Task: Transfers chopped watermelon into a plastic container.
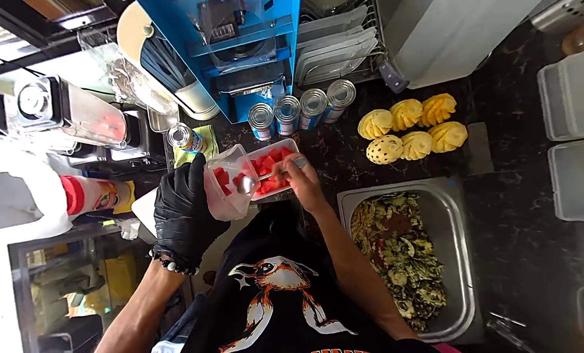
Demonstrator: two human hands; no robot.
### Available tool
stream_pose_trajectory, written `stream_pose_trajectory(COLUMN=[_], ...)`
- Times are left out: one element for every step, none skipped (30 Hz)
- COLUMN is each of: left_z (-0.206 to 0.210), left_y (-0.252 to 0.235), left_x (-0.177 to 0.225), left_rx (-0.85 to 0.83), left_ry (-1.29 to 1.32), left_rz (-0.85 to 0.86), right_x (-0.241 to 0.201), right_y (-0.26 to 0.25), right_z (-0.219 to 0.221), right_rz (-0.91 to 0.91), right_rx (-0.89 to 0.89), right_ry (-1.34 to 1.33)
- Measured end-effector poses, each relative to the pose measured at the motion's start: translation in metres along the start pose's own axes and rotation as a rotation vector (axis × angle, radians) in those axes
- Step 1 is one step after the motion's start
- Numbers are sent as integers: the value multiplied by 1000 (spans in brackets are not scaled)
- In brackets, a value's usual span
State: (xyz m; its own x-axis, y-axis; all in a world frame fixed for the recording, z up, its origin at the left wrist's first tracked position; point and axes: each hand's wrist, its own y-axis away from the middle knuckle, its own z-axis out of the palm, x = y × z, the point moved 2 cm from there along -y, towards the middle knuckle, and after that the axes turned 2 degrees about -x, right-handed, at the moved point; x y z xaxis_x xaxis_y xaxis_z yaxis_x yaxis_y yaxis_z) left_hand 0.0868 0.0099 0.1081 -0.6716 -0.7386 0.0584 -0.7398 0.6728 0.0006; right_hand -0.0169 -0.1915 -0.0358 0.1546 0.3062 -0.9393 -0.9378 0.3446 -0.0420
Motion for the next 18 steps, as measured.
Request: stream_pose_trajectory(left_z=[0, 0, 0, 1, 1, 0, -1, -2, -4, -5, -5, -5, -5, -5, -5, -5, -7, -9], left_y=[2, 4, 5, 6, 7, 8, 10, 13, 15, 18, 21, 25, 27, 29, 31, 33, 36, 40], left_x=[-2, -4, -7, -11, -15, -19, -22, -25, -28, -31, -35, -40, -46, -52, -58, -63, -69, -74], left_rx=[5, 5, 4, -6, -5, -2, 12, 29, 51, 81, 106, 124, 133, 131, 123, 125, 129, 147], left_ry=[11, 22, 28, 30, 34, 42, 57, 83, 106, 130, 161, 193, 230, 273, 332, 401, 487, 575], left_rz=[-3, -13, -30, -56, -83, -114, -145, -182, -217, -239, -258, -276, -289, -295, -303, -314, -329, -328], right_x=[-6, -12, -18, -24, -30, -37, -42, -45, -45, -42, -35, -24, -10, 5, 15, 19, 17, 14], right_y=[4, 7, 8, 10, 14, 18, 21, 23, 25, 27, 29, 30, 30, 31, 33, 35, 35, 35], right_z=[-11, -21, -30, -37, -44, -48, -52, -56, -58, -59, -57, -53, -46, -37, -29, -21, -15, -10], right_rz=[-17, -40, -72, -106, -138, -162, -192, -230, -267, -292, -299, -277, -226, -179, -162, -186, -239, -295], right_rx=[20, 43, 64, 88, 108, 125, 157, 198, 244, 297, 356, 407, 432, 433, 427, 411, 396, 399], right_ry=[13, 16, 16, 22, 51, 99, 140, 178, 219, 260, 289, 299, 277, 231, 194, 180, 173, 173])
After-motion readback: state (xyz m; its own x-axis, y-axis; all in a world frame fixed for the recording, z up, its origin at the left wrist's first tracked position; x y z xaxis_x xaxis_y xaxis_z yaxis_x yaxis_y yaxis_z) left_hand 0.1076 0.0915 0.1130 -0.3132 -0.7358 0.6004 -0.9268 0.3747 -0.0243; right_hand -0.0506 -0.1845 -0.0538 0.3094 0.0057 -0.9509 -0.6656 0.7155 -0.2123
